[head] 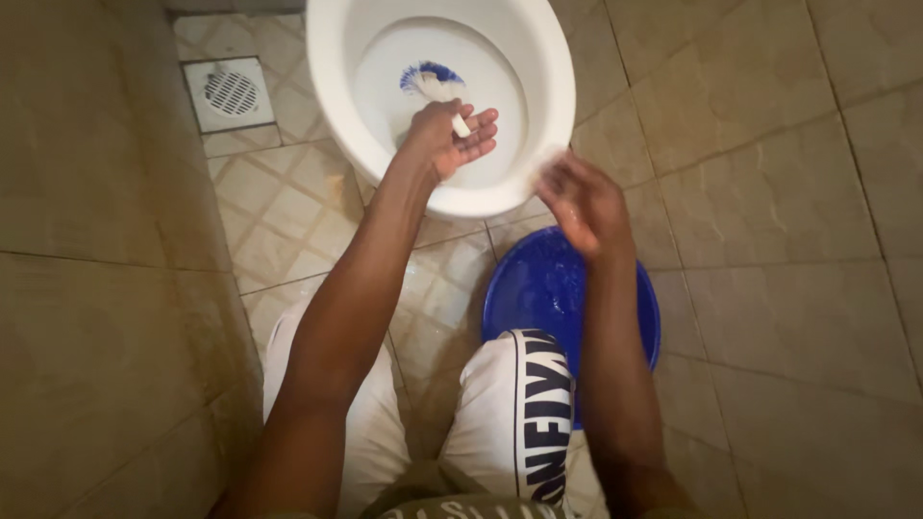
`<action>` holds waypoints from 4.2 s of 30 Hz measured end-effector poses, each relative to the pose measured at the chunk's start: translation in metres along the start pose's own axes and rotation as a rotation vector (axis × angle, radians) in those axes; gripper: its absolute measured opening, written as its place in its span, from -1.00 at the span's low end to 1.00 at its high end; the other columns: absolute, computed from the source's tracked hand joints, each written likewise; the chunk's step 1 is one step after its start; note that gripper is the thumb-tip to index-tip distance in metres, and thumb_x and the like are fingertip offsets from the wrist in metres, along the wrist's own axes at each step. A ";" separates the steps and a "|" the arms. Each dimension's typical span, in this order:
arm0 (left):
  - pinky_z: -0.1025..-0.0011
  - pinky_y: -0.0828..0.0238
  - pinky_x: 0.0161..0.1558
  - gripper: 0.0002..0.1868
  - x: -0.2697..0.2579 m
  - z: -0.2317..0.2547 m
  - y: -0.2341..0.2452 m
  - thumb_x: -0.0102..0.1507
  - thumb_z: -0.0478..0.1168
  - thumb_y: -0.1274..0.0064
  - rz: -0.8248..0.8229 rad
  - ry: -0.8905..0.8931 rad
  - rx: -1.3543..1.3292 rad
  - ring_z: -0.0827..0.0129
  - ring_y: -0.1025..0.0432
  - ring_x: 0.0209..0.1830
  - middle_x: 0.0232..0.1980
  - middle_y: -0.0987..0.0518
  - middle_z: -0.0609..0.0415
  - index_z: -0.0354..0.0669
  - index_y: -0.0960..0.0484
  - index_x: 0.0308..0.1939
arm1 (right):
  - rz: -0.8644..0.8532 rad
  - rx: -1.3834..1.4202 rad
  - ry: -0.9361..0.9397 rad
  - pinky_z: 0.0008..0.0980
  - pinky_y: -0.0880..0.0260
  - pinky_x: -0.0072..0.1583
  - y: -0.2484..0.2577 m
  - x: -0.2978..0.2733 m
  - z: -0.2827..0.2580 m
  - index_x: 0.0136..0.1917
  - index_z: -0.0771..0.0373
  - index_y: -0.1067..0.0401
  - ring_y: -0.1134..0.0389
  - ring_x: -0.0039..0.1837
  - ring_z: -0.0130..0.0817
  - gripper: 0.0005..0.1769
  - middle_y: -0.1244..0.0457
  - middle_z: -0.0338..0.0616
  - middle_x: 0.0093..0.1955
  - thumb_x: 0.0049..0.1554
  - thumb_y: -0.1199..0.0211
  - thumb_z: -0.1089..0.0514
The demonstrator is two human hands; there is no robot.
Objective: The person cleans a toilet bowl using a sponge and a toilet brush. They scoop water from a blue basin to rinse the bowl and scrub the interior surfaces.
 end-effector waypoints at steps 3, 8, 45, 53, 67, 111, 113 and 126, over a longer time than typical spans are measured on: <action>0.12 -0.62 -0.17 -0.70 0.014 0.000 -0.005 0.44 -0.13 0.34 -0.110 -0.038 0.029 0.10 -0.55 -0.17 -0.14 -0.62 -0.12 -0.27 -0.42 -0.01 | 0.024 -0.463 0.077 -0.22 -0.49 0.30 -0.101 0.022 -0.005 0.26 0.41 -0.39 -0.39 0.25 -0.23 -0.61 -0.35 -0.04 0.19 0.29 -0.19 0.09; 0.27 -0.53 -0.32 -0.78 0.022 -0.003 0.005 0.42 -0.16 0.28 -0.032 -0.059 0.079 0.26 -0.45 -0.36 -0.37 -0.52 0.08 -0.19 -0.44 -0.08 | 0.108 -0.720 0.354 -0.27 -0.49 0.19 -0.118 -0.001 -0.028 0.36 0.32 -0.33 -0.42 0.22 -0.18 -0.56 -0.26 -0.03 0.31 0.32 -0.15 0.04; 0.20 -0.50 -0.32 -0.74 0.032 -0.002 0.008 0.40 -0.18 0.24 -0.023 -0.047 -0.116 0.30 -0.40 -0.44 -0.41 -0.46 0.06 -0.17 -0.47 -0.31 | 0.236 -0.695 0.356 -0.40 -0.50 -0.05 -0.136 0.016 -0.008 0.14 0.28 -0.44 -0.43 -0.05 -0.35 -0.77 -0.36 -0.14 0.05 0.27 -0.23 0.12; 0.40 -0.08 -0.61 -0.53 -0.009 0.044 0.033 0.44 0.12 0.30 0.212 -0.242 0.282 0.52 -0.03 -0.69 -0.62 -0.20 0.31 -0.15 -0.56 -0.20 | 0.426 -0.832 0.494 -0.48 -0.44 -0.12 -0.080 0.005 -0.033 0.10 0.26 -0.49 -0.45 -0.09 -0.41 -0.81 -0.39 -0.17 0.00 0.29 -0.23 0.12; 0.47 -0.39 -0.54 -0.59 -0.100 0.080 -0.009 0.33 0.10 -0.01 0.264 -0.615 0.996 0.52 -0.39 -0.57 -0.53 -0.49 0.21 -0.18 -0.72 -0.23 | 0.324 -0.954 0.446 -0.49 -0.45 -0.12 -0.108 0.015 -0.009 0.04 0.21 -0.51 -0.46 -0.10 -0.49 -0.77 -0.40 -0.26 -0.04 0.30 -0.26 0.01; 0.53 -0.12 -0.41 -0.61 -0.068 0.043 -0.021 0.45 -0.04 0.13 -0.174 -0.251 0.405 0.54 -0.10 -0.46 -0.38 -0.34 0.27 -0.31 -0.64 0.01 | 0.358 -1.080 0.716 -0.46 -0.51 -0.09 -0.109 0.026 -0.014 0.12 0.28 -0.53 -0.50 -0.09 -0.45 -0.79 -0.46 -0.16 -0.07 0.32 -0.24 0.11; 0.54 -0.08 -0.43 -0.60 -0.072 0.046 -0.021 0.44 -0.02 0.14 -0.153 -0.253 0.439 0.56 -0.06 -0.49 -0.40 -0.31 0.29 -0.29 -0.64 0.00 | 0.374 -1.064 0.710 -0.46 -0.51 -0.08 -0.105 0.025 -0.018 0.10 0.28 -0.53 -0.50 -0.10 -0.46 -0.80 -0.45 -0.17 -0.09 0.32 -0.24 0.12; 0.08 -0.40 -0.32 -0.63 -0.095 0.125 -0.041 0.50 -0.06 0.08 0.342 -1.258 1.787 -0.01 -0.53 -0.33 -0.25 -0.64 -0.13 -0.30 -0.65 -0.15 | 0.390 -0.978 0.713 -0.46 -0.53 -0.08 -0.094 0.013 -0.041 0.05 0.31 -0.54 -0.47 -0.11 -0.47 -0.82 -0.43 -0.17 -0.10 0.33 -0.23 0.15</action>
Point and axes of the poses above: each hand's wrist, its own x-axis towards the middle knuckle, its own y-axis out of the back of the hand, z = x × y, the point moved 8 cm from there along x, towards the middle knuckle
